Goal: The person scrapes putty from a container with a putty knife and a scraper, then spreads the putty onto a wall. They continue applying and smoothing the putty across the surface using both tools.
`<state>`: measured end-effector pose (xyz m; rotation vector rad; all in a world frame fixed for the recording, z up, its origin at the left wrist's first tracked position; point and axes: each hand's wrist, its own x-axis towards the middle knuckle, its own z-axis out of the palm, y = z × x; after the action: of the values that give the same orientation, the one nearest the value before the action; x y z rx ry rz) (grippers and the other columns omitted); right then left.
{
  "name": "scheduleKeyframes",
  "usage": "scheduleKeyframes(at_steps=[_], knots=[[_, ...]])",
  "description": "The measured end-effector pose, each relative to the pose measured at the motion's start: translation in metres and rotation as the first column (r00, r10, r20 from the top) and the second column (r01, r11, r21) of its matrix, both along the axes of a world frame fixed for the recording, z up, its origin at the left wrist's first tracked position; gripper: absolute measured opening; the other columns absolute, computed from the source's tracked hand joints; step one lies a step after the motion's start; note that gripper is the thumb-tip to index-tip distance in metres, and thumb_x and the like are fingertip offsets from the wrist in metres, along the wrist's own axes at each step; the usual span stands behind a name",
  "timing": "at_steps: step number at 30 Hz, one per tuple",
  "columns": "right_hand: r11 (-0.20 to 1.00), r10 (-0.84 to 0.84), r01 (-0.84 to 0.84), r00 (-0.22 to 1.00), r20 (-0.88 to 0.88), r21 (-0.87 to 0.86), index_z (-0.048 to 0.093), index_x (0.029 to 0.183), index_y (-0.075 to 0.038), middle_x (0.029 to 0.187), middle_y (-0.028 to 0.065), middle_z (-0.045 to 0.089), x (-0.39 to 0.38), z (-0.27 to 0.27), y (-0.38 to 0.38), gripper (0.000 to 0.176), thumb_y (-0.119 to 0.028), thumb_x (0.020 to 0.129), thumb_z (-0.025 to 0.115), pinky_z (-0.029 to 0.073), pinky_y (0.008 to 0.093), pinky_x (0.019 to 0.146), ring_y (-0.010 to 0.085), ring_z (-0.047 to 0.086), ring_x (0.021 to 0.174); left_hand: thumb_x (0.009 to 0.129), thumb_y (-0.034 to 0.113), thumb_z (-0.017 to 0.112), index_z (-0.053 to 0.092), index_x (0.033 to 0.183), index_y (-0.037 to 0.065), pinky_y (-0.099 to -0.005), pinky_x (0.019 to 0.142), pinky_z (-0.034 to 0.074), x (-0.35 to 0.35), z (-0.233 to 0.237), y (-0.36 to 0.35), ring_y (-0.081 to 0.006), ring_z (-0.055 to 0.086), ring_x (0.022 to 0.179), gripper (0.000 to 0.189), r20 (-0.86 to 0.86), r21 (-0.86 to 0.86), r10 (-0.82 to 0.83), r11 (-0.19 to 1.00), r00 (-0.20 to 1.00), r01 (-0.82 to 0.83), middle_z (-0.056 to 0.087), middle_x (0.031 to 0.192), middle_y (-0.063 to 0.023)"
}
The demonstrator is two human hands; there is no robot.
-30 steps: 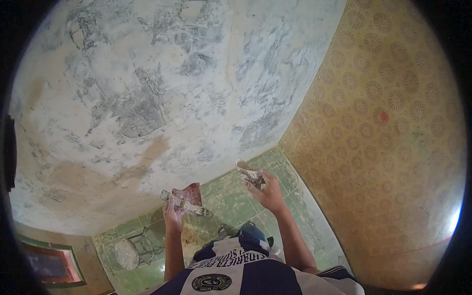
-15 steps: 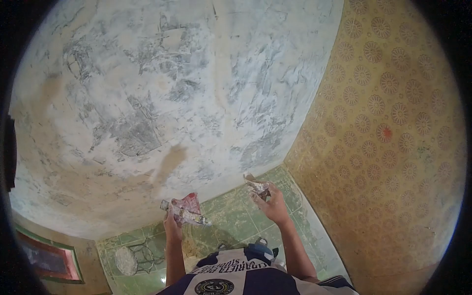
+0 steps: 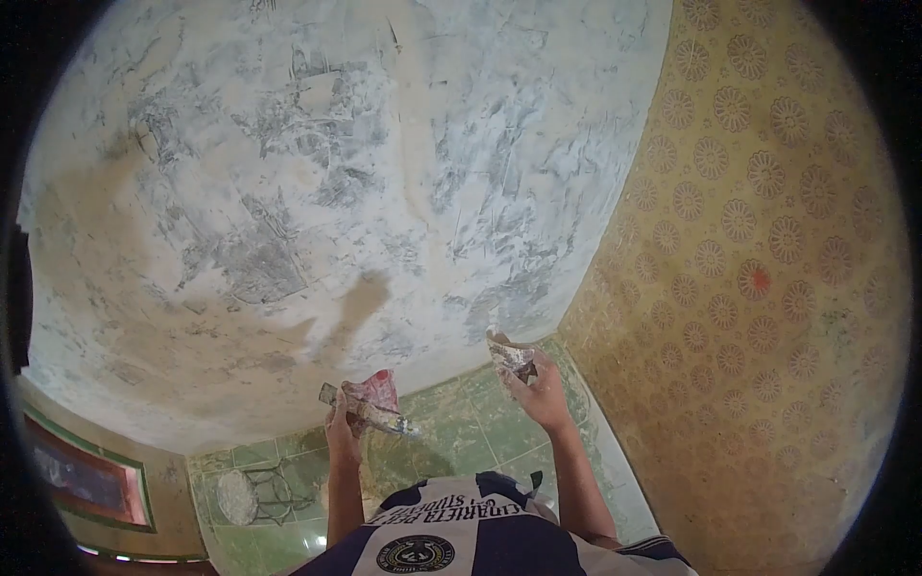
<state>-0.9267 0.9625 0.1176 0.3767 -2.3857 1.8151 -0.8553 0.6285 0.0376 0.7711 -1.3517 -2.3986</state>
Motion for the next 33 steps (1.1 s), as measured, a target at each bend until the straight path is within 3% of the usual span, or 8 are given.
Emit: scheduleKeyframes(at_steps=[8,12,17,20,22,33], knots=[[0.999,0.013,-0.011,1.0,0.028,-0.05,0.063,0.118,0.002,0.094,0.0016,0.064,-0.004,-0.004,0.017,0.034,-0.007,0.086,0.069,0.047,0.0247,0.067,0.0068,0.055,0.078,0.1,0.031,0.058,0.066,0.107,0.008,-0.0283,0.064,0.057,0.006,-0.012,0.006,-0.0118,0.068,0.075,0.025,-0.086,-0.028,-0.014,1.0,0.996,0.012,0.07,0.093,-0.0028],[0.997,0.017,-0.014,0.999,0.029,-0.082,0.063,0.119,0.002,0.094,0.0013,0.063,-0.005,-0.006,0.024,0.034,-0.006,0.086,0.069,0.047,0.024,0.067,0.0063,0.054,0.077,0.099,0.032,0.058,0.066,0.106,0.008,-0.0283,0.063,0.057,0.006,0.003,0.014,-0.012,0.068,0.073,0.026,-0.115,-0.012,0.004,1.0,0.993,-0.006,0.07,0.089,-0.003],[0.995,-0.006,0.006,1.0,-0.005,-0.104,0.063,0.118,0.002,0.09,0.0005,0.063,-0.003,-0.005,0.027,0.033,-0.005,0.086,0.069,0.046,0.0237,0.064,0.0059,0.054,0.075,0.097,0.034,0.062,0.066,0.106,0.007,-0.0296,0.062,0.056,0.004,-0.011,0.006,-0.0122,0.067,0.071,0.028,-0.049,-0.044,-0.006,0.999,0.999,0.004,0.069,0.088,-0.0028],[0.99,-0.007,0.017,0.998,0.068,-0.143,0.063,0.117,0.003,0.086,0.0004,0.062,0.0,-0.009,0.031,0.032,-0.004,0.085,0.069,0.047,0.0237,0.062,0.0061,0.055,0.071,0.096,0.034,0.064,0.066,0.106,0.007,-0.0301,0.064,0.057,0.002,-0.003,0.012,-0.0121,0.066,0.071,0.028,-0.034,-0.042,0.043,0.998,0.998,-0.045,0.069,0.091,-0.0035],[0.996,-0.038,0.04,0.999,0.024,-0.079,0.063,0.115,0.003,0.085,0.0011,0.063,0.0,-0.009,0.033,0.032,-0.003,0.085,0.068,0.047,0.0237,0.061,0.0061,0.055,0.069,0.096,0.033,0.064,0.066,0.106,0.007,-0.0299,0.064,0.057,0.001,-0.002,0.016,-0.0122,0.066,0.072,0.028,-0.025,-0.035,0.055,0.998,0.998,-0.056,0.069,0.091,-0.0036],[0.996,-0.039,0.039,0.999,0.009,-0.082,0.062,0.115,0.003,0.09,0.003,0.064,-0.003,-0.029,0.07,0.032,-0.004,0.085,0.068,0.048,0.0259,0.065,0.0087,0.058,0.074,0.098,0.031,0.061,0.066,0.107,0.006,-0.0291,0.066,0.058,0.005,0.005,0.05,-0.0135,0.069,0.078,0.027,-0.028,-0.043,0.03,0.999,0.999,-0.031,0.07,0.093,-0.0049]])
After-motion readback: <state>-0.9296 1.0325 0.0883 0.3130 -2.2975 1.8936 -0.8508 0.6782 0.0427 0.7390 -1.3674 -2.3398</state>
